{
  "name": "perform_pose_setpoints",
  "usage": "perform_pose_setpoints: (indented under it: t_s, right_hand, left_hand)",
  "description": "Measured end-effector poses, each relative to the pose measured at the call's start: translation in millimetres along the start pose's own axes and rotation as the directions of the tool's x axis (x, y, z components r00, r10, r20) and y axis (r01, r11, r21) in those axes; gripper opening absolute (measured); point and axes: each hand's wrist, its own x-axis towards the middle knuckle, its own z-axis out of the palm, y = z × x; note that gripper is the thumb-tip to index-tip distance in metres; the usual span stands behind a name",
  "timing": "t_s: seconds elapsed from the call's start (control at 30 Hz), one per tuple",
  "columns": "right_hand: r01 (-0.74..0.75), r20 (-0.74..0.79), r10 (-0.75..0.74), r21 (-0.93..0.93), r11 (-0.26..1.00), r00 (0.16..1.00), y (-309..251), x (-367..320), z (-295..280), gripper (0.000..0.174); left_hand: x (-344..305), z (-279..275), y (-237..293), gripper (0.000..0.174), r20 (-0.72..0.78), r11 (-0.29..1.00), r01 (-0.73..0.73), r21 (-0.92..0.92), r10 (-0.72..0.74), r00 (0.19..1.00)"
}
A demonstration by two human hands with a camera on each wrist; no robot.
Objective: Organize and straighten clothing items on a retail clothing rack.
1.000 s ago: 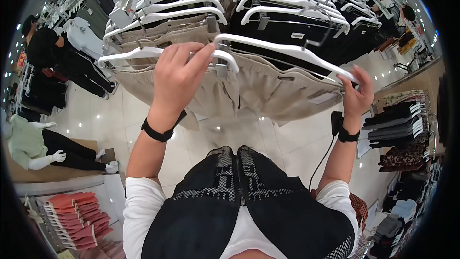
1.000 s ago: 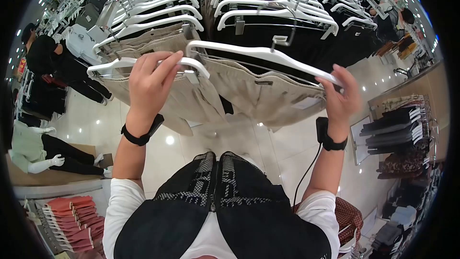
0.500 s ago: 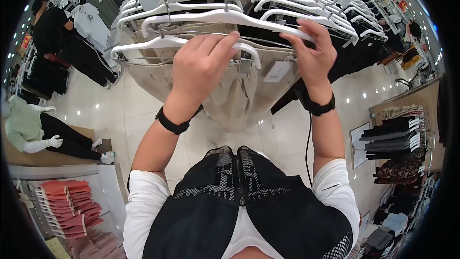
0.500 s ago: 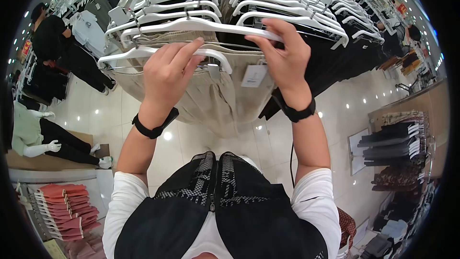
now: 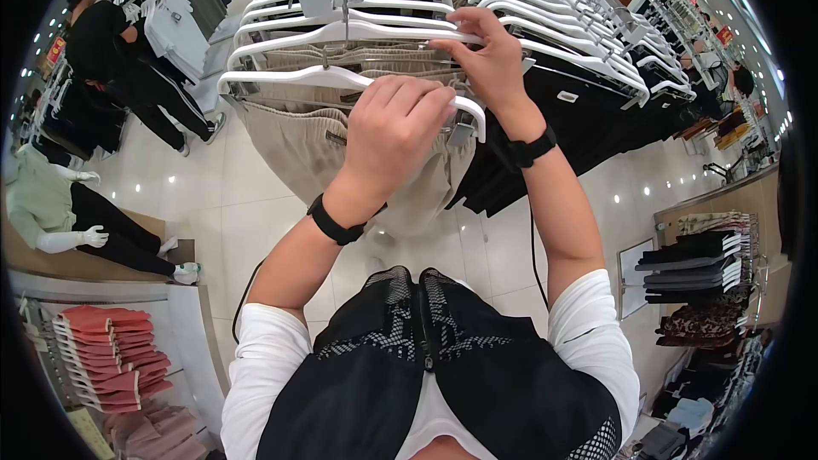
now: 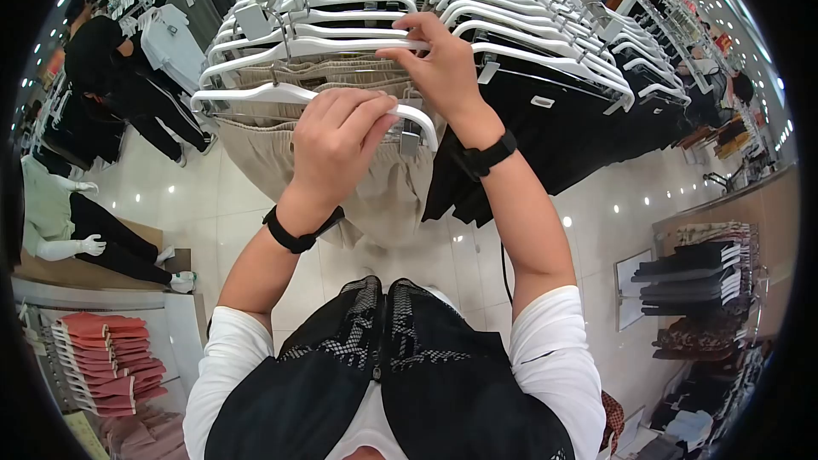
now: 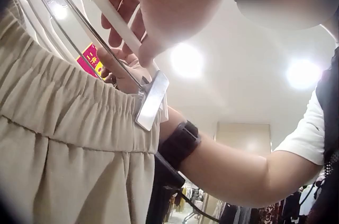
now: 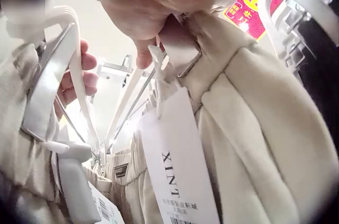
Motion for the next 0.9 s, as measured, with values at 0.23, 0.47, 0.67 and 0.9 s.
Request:
perform_pose_setpoints:
  t_s: [0.23,0.47,0.67,0.9]
  right_hand:
    - [-0.086,0.146,0.074,0.082,0.993,0.987,-0.2,6.1,9.7,0.046]
    - [-0.202,0.29,0.145,0.177,0.963,0.946,8.6,4.5,2.3,0.042]
    - [-0.375,0.412,0.222,0.342,0.862,0.884,-2.8,3.6,-8.7,0.043]
    - [-0.41,0.285,0.33,0.297,0.863,0.9,-5.7,-2.0,-32.8,0.036]
  left_hand:
    - [-4.1,7.7,-6.1,0.023,-0.014,0.999,0.004,-0.035,-0.004,1.0]
    - [-2.4,10.4,-11.4,0.021,0.001,0.999,-0.009,-0.042,0.009,1.0]
    - [-0.3,20.7,-27.0,0.02,0.027,0.999,-0.023,-0.042,0.024,0.999]
    - [12.2,37.2,-48.8,0.02,0.017,0.995,-0.081,-0.054,0.082,0.997]
